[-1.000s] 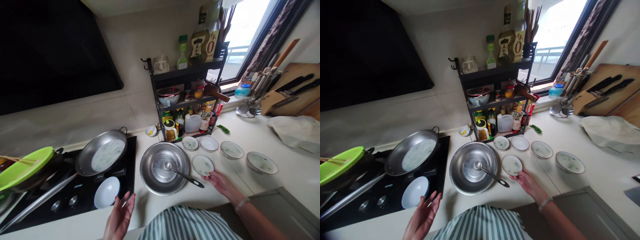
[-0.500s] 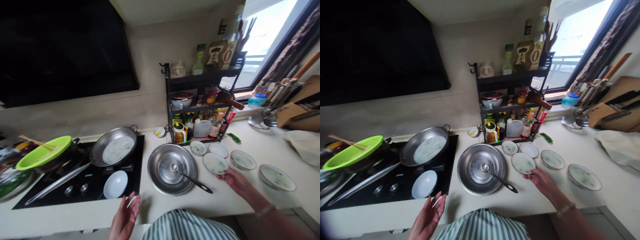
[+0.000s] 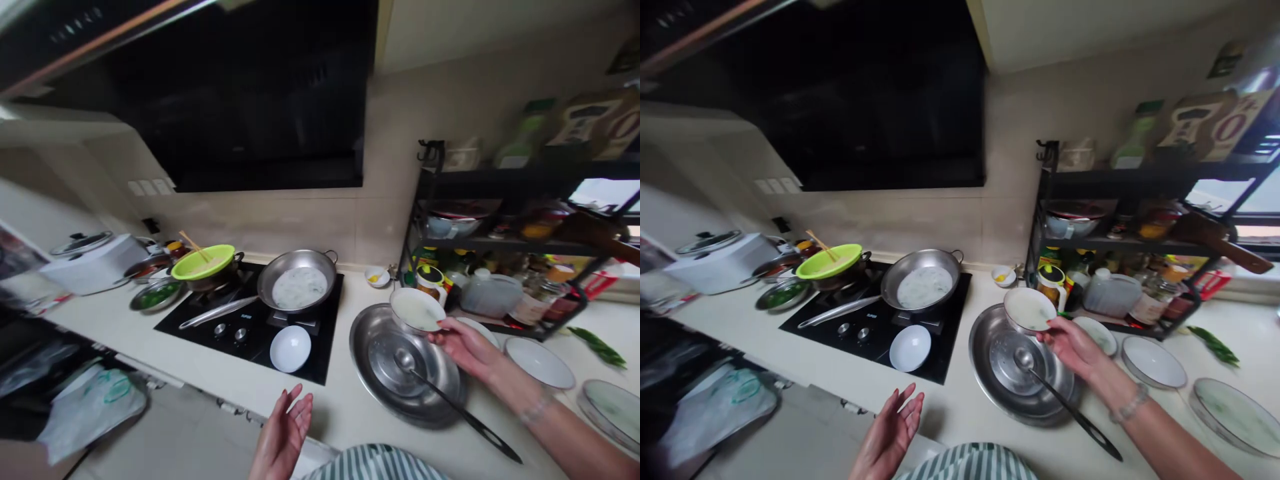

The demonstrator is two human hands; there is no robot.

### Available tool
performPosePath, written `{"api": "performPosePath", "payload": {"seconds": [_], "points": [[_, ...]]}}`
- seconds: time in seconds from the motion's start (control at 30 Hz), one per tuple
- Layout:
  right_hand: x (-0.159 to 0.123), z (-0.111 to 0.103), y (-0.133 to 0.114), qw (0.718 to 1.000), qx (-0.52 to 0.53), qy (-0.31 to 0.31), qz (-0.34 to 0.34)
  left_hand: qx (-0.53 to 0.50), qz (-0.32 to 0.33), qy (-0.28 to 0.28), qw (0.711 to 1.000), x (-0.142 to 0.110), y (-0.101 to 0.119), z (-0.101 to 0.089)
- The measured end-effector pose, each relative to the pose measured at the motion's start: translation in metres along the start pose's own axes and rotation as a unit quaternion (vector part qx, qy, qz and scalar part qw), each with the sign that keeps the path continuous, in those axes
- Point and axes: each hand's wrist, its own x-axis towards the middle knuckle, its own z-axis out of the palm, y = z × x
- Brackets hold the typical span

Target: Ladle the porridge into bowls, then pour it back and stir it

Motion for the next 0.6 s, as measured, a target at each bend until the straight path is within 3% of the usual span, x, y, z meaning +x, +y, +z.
{"api": "performPosePath", "payload": {"seconds": [0.1,0.33,0.47,0.6], "points": [[0.027,0.052,0.003,0.997,0.019,-0.037,0.072,-0.020,0.015,0.010,1.000,-0.005,0.009,-0.013],[0.090,0.154,0.018,0.992,-0.016,-0.088,0.083,-0.059,0.033,0.037,0.997,-0.007,0.021,-0.042],[0.122,0.192,0.027,0.990,-0.075,-0.089,0.078,-0.074,0.027,0.046,0.996,-0.005,0.026,-0.054],[0.145,0.214,0.030,0.981,-0.166,-0.081,0.058,-0.091,0.026,0.054,0.994,-0.004,0.033,-0.061]]}}
